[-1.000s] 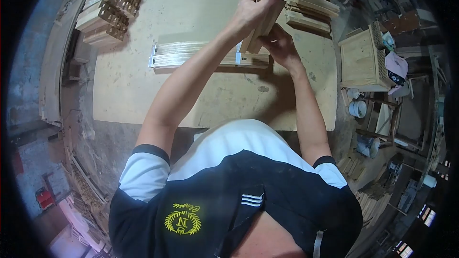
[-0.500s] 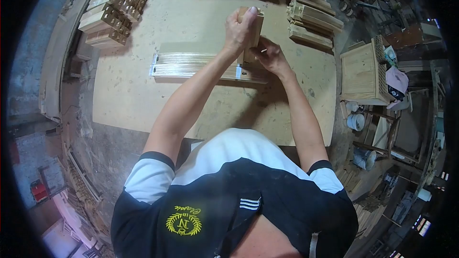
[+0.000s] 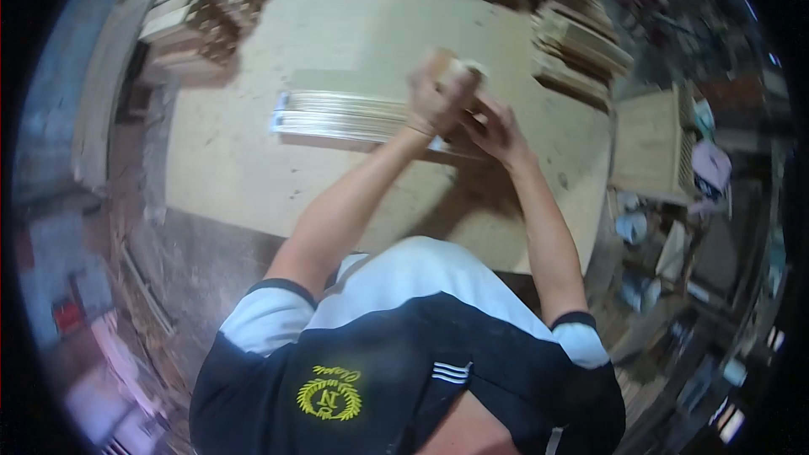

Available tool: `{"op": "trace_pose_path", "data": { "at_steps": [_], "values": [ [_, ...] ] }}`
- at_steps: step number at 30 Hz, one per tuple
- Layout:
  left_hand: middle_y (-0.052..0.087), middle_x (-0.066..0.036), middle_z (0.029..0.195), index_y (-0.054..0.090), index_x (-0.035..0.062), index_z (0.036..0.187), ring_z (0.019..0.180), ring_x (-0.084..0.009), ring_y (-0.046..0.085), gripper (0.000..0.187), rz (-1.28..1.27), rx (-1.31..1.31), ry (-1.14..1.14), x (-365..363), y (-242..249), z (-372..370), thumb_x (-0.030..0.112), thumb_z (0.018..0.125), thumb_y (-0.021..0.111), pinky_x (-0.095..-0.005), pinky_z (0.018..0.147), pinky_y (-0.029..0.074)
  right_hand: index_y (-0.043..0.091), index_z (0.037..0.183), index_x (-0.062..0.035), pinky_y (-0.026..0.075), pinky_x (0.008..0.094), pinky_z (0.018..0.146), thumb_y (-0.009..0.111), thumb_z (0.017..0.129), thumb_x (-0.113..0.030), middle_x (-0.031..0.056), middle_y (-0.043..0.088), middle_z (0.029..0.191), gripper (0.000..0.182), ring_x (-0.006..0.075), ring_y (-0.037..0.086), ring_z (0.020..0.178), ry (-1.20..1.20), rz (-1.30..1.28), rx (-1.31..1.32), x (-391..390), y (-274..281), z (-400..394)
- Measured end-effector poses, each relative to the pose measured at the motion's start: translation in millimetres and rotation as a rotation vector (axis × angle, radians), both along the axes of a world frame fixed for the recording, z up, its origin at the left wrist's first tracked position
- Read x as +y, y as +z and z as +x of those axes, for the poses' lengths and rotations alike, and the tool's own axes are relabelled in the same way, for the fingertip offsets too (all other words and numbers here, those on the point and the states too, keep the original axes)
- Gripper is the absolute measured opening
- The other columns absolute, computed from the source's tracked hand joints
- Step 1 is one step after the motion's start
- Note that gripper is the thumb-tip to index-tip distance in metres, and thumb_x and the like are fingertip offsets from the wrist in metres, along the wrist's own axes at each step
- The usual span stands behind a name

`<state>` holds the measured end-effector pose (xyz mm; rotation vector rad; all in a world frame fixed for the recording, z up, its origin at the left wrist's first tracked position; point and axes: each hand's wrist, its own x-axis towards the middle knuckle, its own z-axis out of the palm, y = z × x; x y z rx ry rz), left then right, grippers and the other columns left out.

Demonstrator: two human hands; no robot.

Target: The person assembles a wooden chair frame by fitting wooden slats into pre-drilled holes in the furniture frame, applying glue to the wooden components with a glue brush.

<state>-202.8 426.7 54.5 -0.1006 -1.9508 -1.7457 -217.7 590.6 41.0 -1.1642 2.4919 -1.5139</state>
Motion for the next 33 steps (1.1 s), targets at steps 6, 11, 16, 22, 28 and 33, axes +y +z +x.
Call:
{"op": "trace_pose_path", "data": {
  "at_steps": [6, 11, 16, 22, 28, 33],
  "values": [
    [0.059, -0.017, 0.072, 0.056, 0.0004, 0.085, 0.061, -0.0269, 0.057, 0.050, 0.029, 0.024, 0.031, 16, 4, 3, 0.043, 0.073, 0.080, -0.0371, 0.059, 0.048, 0.060, 0.110, -0.0021, 0.054, 0.0399, 0.073, 0.070, 0.081, 0.000, 0.0157, 0.067, 0.096, 0.031, 0.0339, 0.068, 0.085, -0.042, 0.183, 0.163, 18, -33, -4],
    [0.058, -0.017, 0.081, 0.058, 0.0002, 0.093, 0.076, -0.0234, 0.059, 0.065, -0.023, -0.099, -0.089, 7, 0, 3, 0.060, 0.075, 0.074, -0.0380, 0.070, 0.048, 0.059, 0.114, -0.0027, 0.055, 0.0372, 0.077, 0.070, 0.083, 0.001, 0.0141, 0.068, 0.101, 0.033, 0.0281, 0.069, 0.091, -0.116, 0.259, -0.013, 20, -35, 3],
    [0.054, -0.015, 0.124, 0.048, 0.0027, 0.134, 0.111, -0.0254, 0.054, 0.091, -0.086, 0.022, -0.079, -73, -16, 6, 0.055, 0.069, 0.082, -0.0399, 0.094, 0.046, 0.055, 0.124, 0.0019, 0.052, 0.0333, 0.089, 0.068, 0.090, -0.001, 0.0117, 0.062, 0.117, 0.037, 0.0212, 0.062, 0.106, -0.453, -0.165, -0.268, 49, -55, 70],
    [0.045, -0.027, 0.139, 0.032, -0.0073, 0.143, 0.129, -0.0373, 0.045, 0.104, 0.114, -0.136, 0.900, -363, -54, -8, 0.048, 0.072, 0.083, -0.0437, 0.110, 0.034, 0.057, 0.115, 0.0047, 0.054, 0.0279, 0.076, 0.066, 0.093, -0.009, 0.0100, 0.063, 0.096, 0.027, 0.0165, 0.064, 0.085, -0.771, -0.168, -0.454, 135, -60, 204],
    [0.040, -0.031, 0.145, 0.029, -0.0082, 0.146, 0.135, -0.0410, 0.042, 0.107, 0.161, -0.516, 0.946, -496, -71, -19, 0.050, 0.072, 0.081, -0.0446, 0.113, 0.033, 0.061, 0.107, 0.0023, 0.054, 0.0263, 0.066, 0.069, 0.091, -0.013, 0.0070, 0.063, 0.086, 0.023, 0.0147, 0.064, 0.074, -0.859, -0.335, -0.447, 62, -37, 219],
    [0.062, -0.027, 0.123, 0.051, -0.0086, 0.129, 0.113, -0.0371, 0.061, 0.077, 0.315, -0.505, 0.856, -524, -79, -3, 0.036, 0.075, 0.081, -0.0403, 0.099, 0.047, 0.065, 0.102, 0.0003, 0.051, 0.0245, 0.070, 0.071, 0.089, -0.009, 0.0037, 0.063, 0.087, 0.017, 0.0113, 0.061, 0.076, -0.636, -0.190, -0.337, -63, -19, 186]
  ]
}}
